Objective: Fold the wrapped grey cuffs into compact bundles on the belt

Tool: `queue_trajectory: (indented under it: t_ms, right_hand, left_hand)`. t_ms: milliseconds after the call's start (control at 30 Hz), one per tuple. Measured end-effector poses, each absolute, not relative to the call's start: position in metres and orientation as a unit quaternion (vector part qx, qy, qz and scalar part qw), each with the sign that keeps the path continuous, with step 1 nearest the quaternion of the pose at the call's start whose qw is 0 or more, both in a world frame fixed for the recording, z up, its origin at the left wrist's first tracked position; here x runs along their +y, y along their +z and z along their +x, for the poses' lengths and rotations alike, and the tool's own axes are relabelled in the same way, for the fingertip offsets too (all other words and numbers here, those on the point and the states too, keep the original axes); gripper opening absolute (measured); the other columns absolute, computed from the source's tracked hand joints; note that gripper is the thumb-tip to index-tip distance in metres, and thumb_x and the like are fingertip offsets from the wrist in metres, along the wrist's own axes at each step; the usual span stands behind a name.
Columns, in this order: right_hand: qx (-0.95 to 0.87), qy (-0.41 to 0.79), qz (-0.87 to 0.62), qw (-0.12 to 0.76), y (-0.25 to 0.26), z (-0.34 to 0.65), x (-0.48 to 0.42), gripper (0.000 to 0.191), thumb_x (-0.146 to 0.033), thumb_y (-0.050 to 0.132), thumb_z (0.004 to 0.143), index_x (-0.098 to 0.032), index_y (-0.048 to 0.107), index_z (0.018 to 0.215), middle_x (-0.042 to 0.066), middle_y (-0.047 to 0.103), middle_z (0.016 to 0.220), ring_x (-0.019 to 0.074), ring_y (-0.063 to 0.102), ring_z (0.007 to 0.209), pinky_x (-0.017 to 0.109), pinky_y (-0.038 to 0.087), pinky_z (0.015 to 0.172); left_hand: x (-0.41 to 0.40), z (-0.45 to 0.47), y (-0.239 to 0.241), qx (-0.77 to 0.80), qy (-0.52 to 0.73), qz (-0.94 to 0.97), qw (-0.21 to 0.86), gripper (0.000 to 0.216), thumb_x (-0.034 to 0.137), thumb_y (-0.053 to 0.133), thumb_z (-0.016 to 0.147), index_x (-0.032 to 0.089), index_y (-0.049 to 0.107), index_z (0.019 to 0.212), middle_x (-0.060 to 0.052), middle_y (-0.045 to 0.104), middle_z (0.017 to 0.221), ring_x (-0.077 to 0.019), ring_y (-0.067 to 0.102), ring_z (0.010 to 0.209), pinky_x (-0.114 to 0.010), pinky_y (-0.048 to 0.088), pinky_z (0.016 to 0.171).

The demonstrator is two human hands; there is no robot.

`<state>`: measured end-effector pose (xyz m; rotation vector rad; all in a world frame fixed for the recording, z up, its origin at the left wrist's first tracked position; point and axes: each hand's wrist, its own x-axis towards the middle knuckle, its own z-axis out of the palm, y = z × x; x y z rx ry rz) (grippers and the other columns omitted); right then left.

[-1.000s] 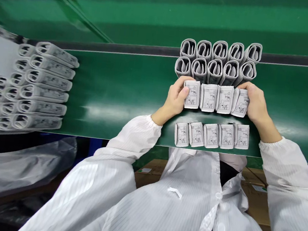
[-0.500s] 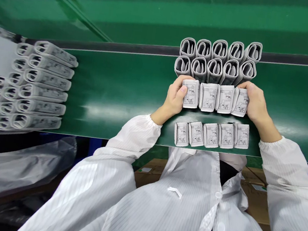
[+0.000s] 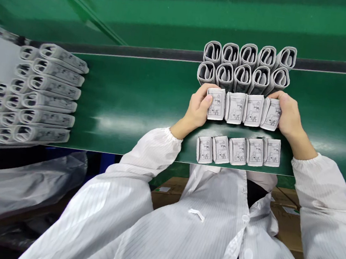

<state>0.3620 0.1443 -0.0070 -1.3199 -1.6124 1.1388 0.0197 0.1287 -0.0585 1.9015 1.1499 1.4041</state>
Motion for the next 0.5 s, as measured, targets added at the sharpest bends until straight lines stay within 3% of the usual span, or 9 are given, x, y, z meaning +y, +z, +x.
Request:
queue_trajectory:
  t_ms: [367,500]
  right_hand:
    - [-0.634,0.433,-0.520,0.374,0.0010,0.3585,0.1420,0.088,-0.115,0.044,0.092,-0.032,0.074,0.093,0.006,0.063,0.082,0.0279,0.065,0.082,0.047,0.058,0.073]
    - [-0.641,0.428,-0.520,0.368,0.0017,0.3593,0.1418,0.087,-0.112,0.042,0.096,-0.031,0.075,0.095,0.007,0.066,0.084,0.0281,0.068,0.085,0.046,0.059,0.073]
  left_hand:
    - [0.1296,0.0197,-0.0601,0.425,0.527,0.693,0.249,0.067,0.086,0.038,0.116,0.032,0.075,0.131,-0.005,0.079,0.110,-0.0266,0.081,0.096,-0.046,0.067,0.089]
    - [0.1291,0.0187,-0.0598,0.427,0.521,0.692,0.262,0.069,0.087,0.039,0.115,0.032,0.076,0.133,-0.006,0.080,0.113,-0.0273,0.081,0.100,-0.046,0.068,0.093]
